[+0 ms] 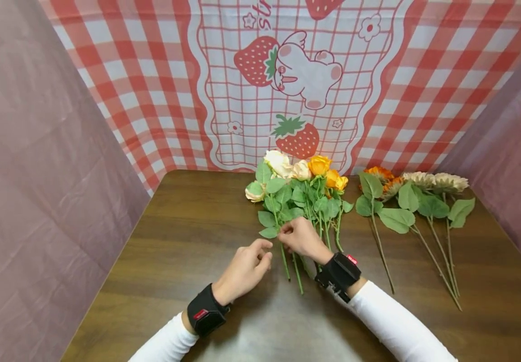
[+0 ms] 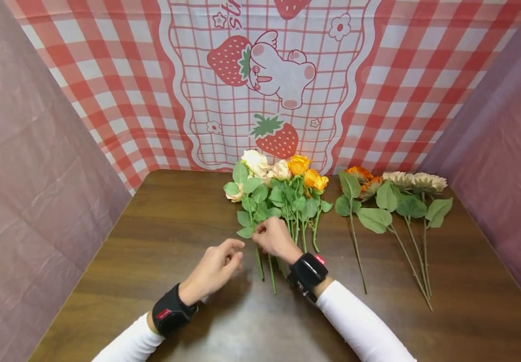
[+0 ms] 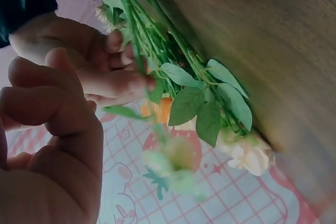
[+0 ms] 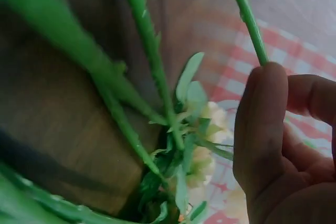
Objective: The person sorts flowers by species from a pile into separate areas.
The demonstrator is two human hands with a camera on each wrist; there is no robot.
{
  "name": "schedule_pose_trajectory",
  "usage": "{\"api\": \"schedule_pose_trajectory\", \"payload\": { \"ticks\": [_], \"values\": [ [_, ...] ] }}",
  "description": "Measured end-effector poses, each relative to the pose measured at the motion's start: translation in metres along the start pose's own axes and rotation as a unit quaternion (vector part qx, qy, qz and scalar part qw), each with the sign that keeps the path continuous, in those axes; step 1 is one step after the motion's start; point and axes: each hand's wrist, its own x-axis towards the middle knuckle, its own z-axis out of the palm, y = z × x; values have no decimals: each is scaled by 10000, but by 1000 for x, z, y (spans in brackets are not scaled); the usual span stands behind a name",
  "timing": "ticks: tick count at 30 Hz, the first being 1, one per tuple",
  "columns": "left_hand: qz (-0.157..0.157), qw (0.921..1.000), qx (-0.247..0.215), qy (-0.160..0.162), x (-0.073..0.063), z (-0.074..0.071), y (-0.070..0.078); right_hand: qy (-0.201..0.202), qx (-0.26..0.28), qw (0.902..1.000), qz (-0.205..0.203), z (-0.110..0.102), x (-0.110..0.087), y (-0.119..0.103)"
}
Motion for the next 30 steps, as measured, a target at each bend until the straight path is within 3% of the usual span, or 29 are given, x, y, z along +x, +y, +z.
{"api": "schedule_pose_trajectory", "payload": {
  "ticks": [4,13,20,30],
  "values": [
    [21,9999,-33,-150,0,-1,3,-294,-252,9988,301,-3,12,3],
    [54,9993,-9,-358,-1,-2,6,-533,-392,9947,784,-4,30,2],
    [78,9986,-105,-517,-3,-2,4,-686,-820,9892,1004,2,34,4],
    [186,9987,-8,-480,-4,-3,3,-675,-875,9879,1086,4,31,3]
  ]
}}
